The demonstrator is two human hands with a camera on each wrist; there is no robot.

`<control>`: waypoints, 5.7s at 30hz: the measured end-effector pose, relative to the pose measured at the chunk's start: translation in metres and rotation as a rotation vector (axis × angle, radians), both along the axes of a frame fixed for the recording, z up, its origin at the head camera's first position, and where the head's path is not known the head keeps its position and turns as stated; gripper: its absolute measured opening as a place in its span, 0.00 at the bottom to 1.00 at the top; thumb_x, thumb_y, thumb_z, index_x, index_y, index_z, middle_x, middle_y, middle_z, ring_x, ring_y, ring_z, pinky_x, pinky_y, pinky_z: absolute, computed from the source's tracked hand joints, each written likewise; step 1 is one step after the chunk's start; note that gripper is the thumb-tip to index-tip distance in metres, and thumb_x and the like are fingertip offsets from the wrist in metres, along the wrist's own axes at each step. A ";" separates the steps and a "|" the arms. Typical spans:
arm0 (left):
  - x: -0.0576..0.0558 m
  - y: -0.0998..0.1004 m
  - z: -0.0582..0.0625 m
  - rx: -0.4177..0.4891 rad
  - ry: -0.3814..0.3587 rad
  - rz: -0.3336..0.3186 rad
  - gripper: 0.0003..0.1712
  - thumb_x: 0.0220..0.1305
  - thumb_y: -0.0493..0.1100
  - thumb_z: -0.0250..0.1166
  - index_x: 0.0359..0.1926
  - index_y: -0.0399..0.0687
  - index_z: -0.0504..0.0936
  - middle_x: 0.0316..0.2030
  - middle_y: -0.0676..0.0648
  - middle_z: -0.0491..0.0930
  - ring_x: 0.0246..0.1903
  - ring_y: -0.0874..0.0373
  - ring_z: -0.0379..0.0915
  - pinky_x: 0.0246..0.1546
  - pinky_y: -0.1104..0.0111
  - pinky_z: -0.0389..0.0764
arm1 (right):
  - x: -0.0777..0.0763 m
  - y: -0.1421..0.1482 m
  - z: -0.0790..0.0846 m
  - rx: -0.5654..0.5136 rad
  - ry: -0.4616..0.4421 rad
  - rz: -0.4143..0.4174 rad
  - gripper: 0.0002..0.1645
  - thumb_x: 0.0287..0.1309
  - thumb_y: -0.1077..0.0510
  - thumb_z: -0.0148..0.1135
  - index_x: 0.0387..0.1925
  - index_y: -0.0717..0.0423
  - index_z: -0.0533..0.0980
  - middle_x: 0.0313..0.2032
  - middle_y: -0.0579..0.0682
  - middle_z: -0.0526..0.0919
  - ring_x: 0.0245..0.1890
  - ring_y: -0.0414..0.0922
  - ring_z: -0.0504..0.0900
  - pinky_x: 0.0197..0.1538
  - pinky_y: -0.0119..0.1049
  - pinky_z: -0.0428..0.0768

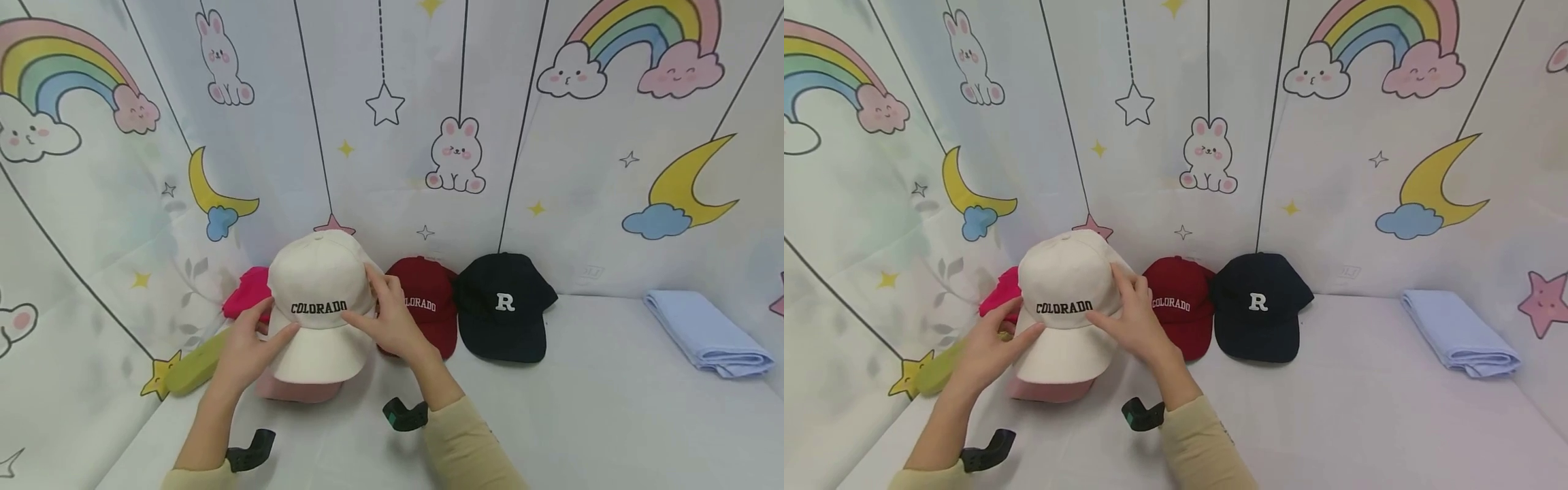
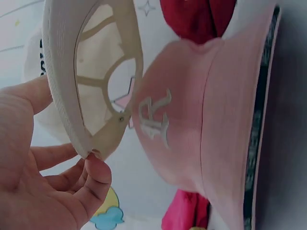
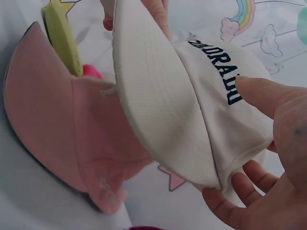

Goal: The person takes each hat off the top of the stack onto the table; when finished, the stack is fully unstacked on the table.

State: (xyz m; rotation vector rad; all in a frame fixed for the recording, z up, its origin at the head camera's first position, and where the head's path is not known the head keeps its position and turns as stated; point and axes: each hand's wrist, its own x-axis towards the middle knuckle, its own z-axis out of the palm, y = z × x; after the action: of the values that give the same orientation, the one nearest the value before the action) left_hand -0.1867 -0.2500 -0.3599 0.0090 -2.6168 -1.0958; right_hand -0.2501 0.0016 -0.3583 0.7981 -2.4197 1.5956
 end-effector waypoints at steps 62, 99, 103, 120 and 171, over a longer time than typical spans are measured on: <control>-0.056 0.268 -0.014 0.274 0.226 -0.541 0.41 0.61 0.37 0.70 0.73 0.36 0.64 0.66 0.41 0.67 0.44 0.58 0.73 0.35 0.75 0.81 | 0.032 0.259 0.013 0.207 0.208 -0.464 0.69 0.47 0.58 0.82 0.77 0.59 0.43 0.63 0.66 0.52 0.60 0.61 0.58 0.51 0.61 0.69; -0.065 0.421 -0.060 0.299 -0.293 -0.579 0.38 0.58 0.46 0.76 0.69 0.51 0.74 0.39 0.54 0.80 0.35 0.68 0.72 0.32 0.74 0.76 | 0.051 0.413 -0.045 0.403 -0.025 -0.719 0.71 0.55 0.47 0.75 0.75 0.73 0.35 0.60 0.81 0.53 0.58 0.76 0.56 0.47 0.72 0.65; -0.064 0.420 -0.067 0.288 -0.298 -0.584 0.40 0.57 0.47 0.76 0.70 0.48 0.72 0.35 0.54 0.78 0.31 0.67 0.70 0.32 0.74 0.75 | 0.047 0.414 -0.053 0.419 -0.046 -0.688 0.71 0.54 0.46 0.76 0.75 0.75 0.35 0.60 0.82 0.52 0.57 0.77 0.57 0.48 0.73 0.65; -0.061 0.374 -0.060 0.335 -0.334 -0.732 0.44 0.60 0.50 0.74 0.75 0.52 0.65 0.68 0.52 0.71 0.59 0.62 0.74 0.53 0.69 0.77 | 0.037 0.418 -0.069 0.424 -0.044 -0.595 0.75 0.51 0.50 0.79 0.75 0.73 0.33 0.62 0.84 0.50 0.58 0.78 0.56 0.48 0.75 0.65; -0.016 0.061 0.000 0.203 0.063 -0.422 0.50 0.61 0.45 0.75 0.78 0.53 0.57 0.73 0.45 0.61 0.68 0.43 0.61 0.61 0.46 0.72 | -0.006 0.416 -0.069 0.418 -0.020 -0.603 0.73 0.51 0.51 0.79 0.76 0.71 0.35 0.62 0.84 0.53 0.57 0.80 0.60 0.51 0.76 0.66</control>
State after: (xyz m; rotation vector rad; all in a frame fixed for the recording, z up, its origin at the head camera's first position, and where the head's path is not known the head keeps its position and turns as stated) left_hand -0.2030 -0.1886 -0.3599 -0.5454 -2.5007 -1.4656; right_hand -0.2566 0.4171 -0.4273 0.0547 -2.6791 0.8952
